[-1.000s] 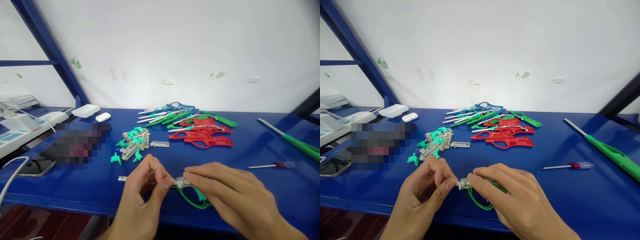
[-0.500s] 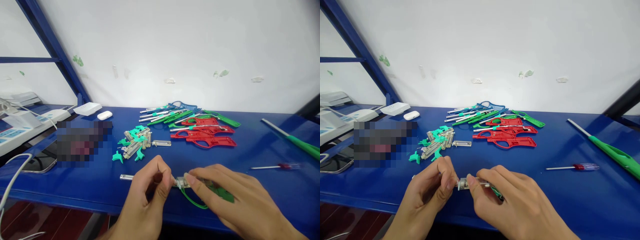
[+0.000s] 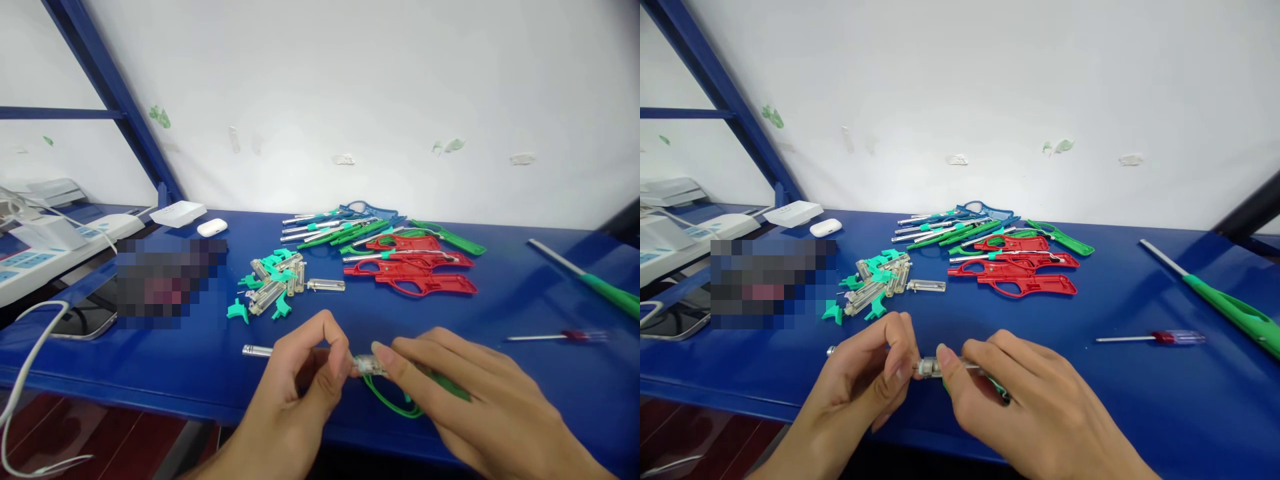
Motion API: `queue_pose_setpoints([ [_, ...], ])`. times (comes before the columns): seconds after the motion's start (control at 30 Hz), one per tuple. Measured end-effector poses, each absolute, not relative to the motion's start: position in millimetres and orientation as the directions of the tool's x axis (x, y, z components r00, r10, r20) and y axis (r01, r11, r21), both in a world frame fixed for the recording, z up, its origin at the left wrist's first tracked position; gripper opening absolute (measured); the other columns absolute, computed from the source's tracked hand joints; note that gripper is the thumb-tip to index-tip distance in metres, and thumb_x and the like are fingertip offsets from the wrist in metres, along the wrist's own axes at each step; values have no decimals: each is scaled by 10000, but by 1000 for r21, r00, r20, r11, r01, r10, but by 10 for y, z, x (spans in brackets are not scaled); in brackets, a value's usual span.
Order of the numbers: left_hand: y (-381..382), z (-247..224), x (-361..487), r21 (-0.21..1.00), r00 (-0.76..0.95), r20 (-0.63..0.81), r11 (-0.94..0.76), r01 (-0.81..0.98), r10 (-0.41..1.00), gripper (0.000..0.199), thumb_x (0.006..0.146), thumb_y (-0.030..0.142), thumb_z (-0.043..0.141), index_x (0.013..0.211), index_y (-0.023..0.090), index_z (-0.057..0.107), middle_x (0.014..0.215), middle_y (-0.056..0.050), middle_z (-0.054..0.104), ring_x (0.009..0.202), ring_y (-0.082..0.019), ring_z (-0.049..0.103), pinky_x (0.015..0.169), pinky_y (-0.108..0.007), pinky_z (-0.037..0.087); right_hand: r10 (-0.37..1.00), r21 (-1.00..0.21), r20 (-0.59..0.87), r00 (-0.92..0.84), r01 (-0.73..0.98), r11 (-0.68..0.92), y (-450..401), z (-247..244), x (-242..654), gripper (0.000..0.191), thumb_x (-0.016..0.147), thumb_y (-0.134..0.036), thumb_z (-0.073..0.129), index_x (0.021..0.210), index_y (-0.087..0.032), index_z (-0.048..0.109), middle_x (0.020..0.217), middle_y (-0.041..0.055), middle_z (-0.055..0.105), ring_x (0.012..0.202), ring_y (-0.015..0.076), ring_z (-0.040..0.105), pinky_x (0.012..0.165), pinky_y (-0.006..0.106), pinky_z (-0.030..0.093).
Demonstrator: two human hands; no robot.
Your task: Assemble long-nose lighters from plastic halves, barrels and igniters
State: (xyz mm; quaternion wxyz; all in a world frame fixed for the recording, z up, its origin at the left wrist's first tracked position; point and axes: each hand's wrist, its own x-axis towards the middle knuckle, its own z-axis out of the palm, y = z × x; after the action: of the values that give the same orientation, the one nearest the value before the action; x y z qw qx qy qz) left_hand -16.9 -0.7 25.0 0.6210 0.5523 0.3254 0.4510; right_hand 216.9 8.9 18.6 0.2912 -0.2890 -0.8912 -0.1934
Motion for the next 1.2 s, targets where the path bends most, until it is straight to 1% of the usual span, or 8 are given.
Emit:
queue_pose_setpoints([
  [0.13,-24,261,-129,971,319,133,-59,-231,938,447,1081,451,632,775,219,406,733,52,357,634,-127,264,565,-297,226,327,250,647,-689,597,763,139,270,2117,356,1056,-26,419,1119,-212,716,936,38,794,752,136,723,617,259,517],
  [0.3,-23,261,-92,975,245,176,-134,-178,953,442,1092,326,601,748,220,343,739,47,368,651,-133,294,577,-287,266,379,144,652,-657,597,789,141,264,2069,376,1078,-66,442,919,-228,742,844,25,794,625,103,696,567,214,529],
  [0.43,-23,268,-107,981,236,167,-138,-135,957,443,1085,294,568,729,225,314,726,44,354,638,-137,276,552,-289,255,427,111,646,-632,632,767,103,201,2053,353,1072,-95,475,914,-244,753,820,15,775,583,112,648,549,257,521],
  [0.53,-20,270,-129,983,254,170,-148,-105,952,451,1068,263,558,708,226,289,711,43,343,638,-139,285,557,-294,267,416,155,651,-635,648,746,104,208,2014,347,1065,-88,484,906,-240,753,782,4,755,549,111,596,535,307,463],
  [0.67,9,274,-133,986,258,156,-136,-95,953,433,1037,258,540,691,226,283,715,34,358,638,-140,296,563,-306,273,374,206,629,-682,610,765,159,231,1973,360,1038,-35,471,930,-240,747,830,2,771,590,118,609,586,342,453],
  [0.9,34,269,-155,991,278,97,-68,-111,956,458,968,293,590,662,223,256,684,35,329,625,-138,259,550,-313,234,440,113,623,-646,632,767,162,137,2023,314,1048,-78,503,1002,-262,753,818,-14,763,654,126,636,643,314,470],
  [1.1,30,284,-163,994,288,50,-21,-103,956,486,964,271,600,653,210,231,696,42,318,611,-116,217,542,-298,214,425,112,630,-651,617,779,176,108,2029,270,1037,-82,557,1056,-278,742,846,-30,779,647,125,627,633,314,474],
  [1.2,28,288,-164,988,324,42,8,-151,945,487,1006,344,623,688,215,277,687,60,313,584,-101,213,512,-275,200,396,133,629,-669,595,793,157,167,2030,299,1056,-59,498,1124,-248,721,890,-19,783,658,117,625,653,307,467],
])
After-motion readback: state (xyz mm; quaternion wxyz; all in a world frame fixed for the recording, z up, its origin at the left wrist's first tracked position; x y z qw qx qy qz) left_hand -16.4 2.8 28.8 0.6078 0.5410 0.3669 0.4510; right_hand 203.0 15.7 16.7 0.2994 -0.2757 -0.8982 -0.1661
